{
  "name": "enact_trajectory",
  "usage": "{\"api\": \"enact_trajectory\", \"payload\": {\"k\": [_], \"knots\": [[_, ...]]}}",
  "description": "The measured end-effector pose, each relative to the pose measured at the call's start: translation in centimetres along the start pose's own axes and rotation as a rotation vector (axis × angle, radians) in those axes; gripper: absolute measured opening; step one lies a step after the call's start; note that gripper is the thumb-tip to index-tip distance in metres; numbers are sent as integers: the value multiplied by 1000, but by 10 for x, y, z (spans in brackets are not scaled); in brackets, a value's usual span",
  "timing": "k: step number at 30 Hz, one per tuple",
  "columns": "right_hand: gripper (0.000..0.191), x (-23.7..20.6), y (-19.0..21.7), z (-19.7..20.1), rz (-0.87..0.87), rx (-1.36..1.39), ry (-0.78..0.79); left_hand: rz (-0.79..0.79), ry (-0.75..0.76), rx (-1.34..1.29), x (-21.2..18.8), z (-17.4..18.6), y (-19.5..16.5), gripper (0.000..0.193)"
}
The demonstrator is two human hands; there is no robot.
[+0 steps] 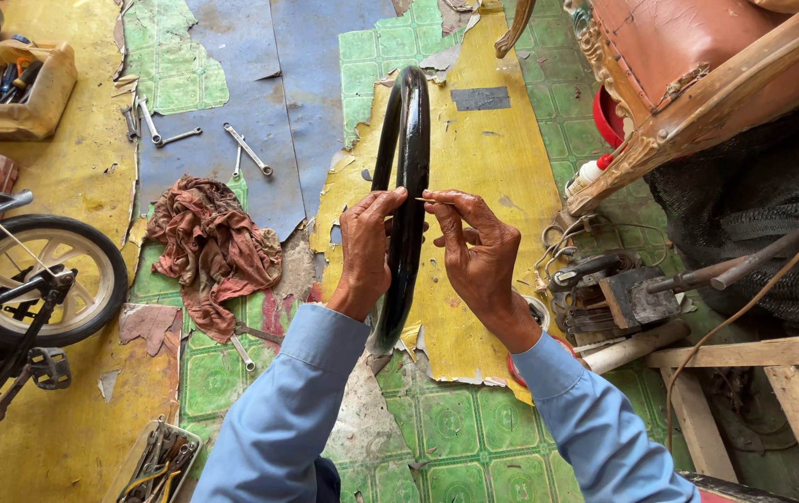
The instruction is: The person submerges a bicycle inner tube in a basin of water and runs their hands along it to check for air bubbles, then carries the tube to the workshop floor and marks a spot on it with a small stick of chalk. They then fit the tube around a white plastic pipe and press a black patch strip onto the marked area.
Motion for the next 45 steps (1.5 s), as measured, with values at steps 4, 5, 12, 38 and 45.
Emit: {"api": "enact_trajectory", "payload": {"k": [4, 5, 12, 38, 45], "knots": [[15, -1, 2, 0, 10, 2, 7, -1, -1, 9, -1, 0, -1, 22], [15, -1, 2, -1, 9, 6, 7, -1, -2, 15, -2, 0, -2, 23], [14, -2, 7, 0, 14, -26, -2, -1, -7, 14, -3, 0, -1, 22], [8, -2, 24, 9, 172, -287, 5, 5, -6, -4, -5, -6, 7, 16], [6, -3, 25, 11, 180, -330, -30, -1, -17, -4, -7, -9, 5, 19]]}}
Point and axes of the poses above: each hand's wrist, its own x-axis towards the middle knuckle, its own z-axis out of the back of the hand, y = z × x, the point moved 8 cm from there along x, towards the middle knuckle, and after that the axes turned 13 degrees about y, right-handed, at the moved point
